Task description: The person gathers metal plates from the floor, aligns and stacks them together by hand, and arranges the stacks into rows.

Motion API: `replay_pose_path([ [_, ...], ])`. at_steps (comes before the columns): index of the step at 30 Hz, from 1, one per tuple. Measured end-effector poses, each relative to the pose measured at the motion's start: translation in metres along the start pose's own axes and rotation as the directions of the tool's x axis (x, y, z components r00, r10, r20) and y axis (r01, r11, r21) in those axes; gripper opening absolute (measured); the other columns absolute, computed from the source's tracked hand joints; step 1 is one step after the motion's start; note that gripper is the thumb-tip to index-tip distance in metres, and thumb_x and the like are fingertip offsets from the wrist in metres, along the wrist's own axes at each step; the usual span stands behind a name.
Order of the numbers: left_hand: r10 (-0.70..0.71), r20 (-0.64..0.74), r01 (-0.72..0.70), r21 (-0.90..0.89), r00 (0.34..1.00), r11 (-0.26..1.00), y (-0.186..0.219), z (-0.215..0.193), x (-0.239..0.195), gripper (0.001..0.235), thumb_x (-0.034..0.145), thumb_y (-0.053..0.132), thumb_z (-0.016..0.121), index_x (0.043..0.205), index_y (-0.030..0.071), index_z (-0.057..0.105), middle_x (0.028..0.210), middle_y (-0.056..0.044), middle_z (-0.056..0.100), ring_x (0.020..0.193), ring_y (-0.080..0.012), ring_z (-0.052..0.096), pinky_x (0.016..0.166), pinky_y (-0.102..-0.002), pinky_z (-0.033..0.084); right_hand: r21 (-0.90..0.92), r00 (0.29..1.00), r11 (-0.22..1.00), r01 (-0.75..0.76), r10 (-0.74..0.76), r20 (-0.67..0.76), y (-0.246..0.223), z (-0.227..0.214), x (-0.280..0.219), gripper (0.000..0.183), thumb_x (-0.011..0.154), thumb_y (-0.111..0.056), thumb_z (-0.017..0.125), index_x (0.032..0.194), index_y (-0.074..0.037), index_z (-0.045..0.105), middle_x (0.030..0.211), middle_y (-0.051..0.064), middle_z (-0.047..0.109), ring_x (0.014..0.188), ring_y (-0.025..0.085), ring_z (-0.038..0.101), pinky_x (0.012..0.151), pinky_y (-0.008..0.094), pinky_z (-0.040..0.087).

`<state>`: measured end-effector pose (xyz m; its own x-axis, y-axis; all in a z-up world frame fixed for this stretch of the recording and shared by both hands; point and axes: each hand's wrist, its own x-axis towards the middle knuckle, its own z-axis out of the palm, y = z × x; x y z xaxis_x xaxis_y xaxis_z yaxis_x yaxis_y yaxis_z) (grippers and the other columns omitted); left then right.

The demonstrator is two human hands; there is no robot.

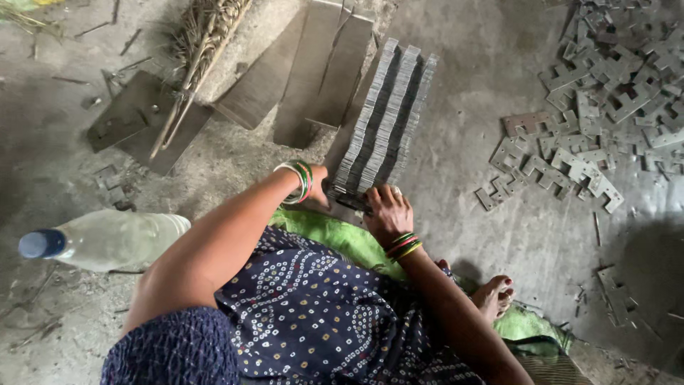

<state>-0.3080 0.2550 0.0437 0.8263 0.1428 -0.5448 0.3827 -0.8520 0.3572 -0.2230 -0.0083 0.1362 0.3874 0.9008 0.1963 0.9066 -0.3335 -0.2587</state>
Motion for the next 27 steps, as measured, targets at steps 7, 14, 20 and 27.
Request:
replay_pose_path([
  [7, -0.044, 0.100, 0.047, -0.029, 0.994, 0.998, 0.004, 0.015, 0.007, 0.065, 0.068, 0.053, 0.090, 0.100, -0.002, 0.074, 0.098, -0.021, 0.075, 0.091, -0.0336, 0.073, 0.085, -0.042, 0.057, 0.305, 0.996, 0.949, 0.080, -0.067, -0.055, 0.009, -0.009, 0.012, 0.025, 0.089, -0.026, 0.073, 0.109, -0.011, 0.073, 0.099, 0.009, 0.068, 0.099, 0.033, 0.064, 0.083, 0.045, 0.055],
  [14, -0.038, 0.047, 0.039, -0.038, 0.998, 0.999, 0.010, 0.012, 0.000, 0.056, 0.068, 0.046, 0.087, 0.098, 0.000, 0.076, 0.100, -0.023, 0.078, 0.094, -0.0362, 0.076, 0.083, -0.044, 0.060, 0.480, 0.953, 0.871, -0.103, 0.225, -0.205, 0.018, -0.038, 0.031, 0.022, 0.091, -0.010, 0.065, 0.111, -0.008, 0.073, 0.095, 0.010, 0.072, 0.076, 0.025, 0.072, 0.062, 0.033, 0.058],
  [20, 0.153, 0.030, -0.155, 0.115, 0.988, 0.981, 0.023, 0.001, -0.002, 0.059, 0.076, 0.051, 0.088, 0.101, 0.000, 0.075, 0.103, -0.024, 0.074, 0.100, -0.0374, 0.071, 0.088, -0.044, 0.056, 0.187, 0.900, 0.982, -0.021, 0.100, -0.425, 0.008, -0.049, 0.002, 0.019, 0.090, -0.008, 0.062, 0.107, -0.002, 0.069, 0.092, 0.016, 0.066, 0.074, 0.031, 0.065, 0.062, 0.041, 0.053],
  [27, 0.142, 0.057, -0.150, 0.197, 0.988, 0.969, 0.028, 0.014, 0.021, 0.051, 0.082, 0.046, 0.085, 0.102, 0.000, 0.075, 0.103, -0.024, 0.073, 0.101, -0.0379, 0.071, 0.089, -0.045, 0.056, 0.176, 0.896, 0.903, -0.392, 0.418, -0.149, 0.017, 0.008, -0.007, 0.015, 0.099, -0.029, 0.071, 0.102, -0.014, 0.071, 0.081, 0.017, 0.072, 0.072, 0.038, 0.070, 0.063, 0.049, 0.056],
])
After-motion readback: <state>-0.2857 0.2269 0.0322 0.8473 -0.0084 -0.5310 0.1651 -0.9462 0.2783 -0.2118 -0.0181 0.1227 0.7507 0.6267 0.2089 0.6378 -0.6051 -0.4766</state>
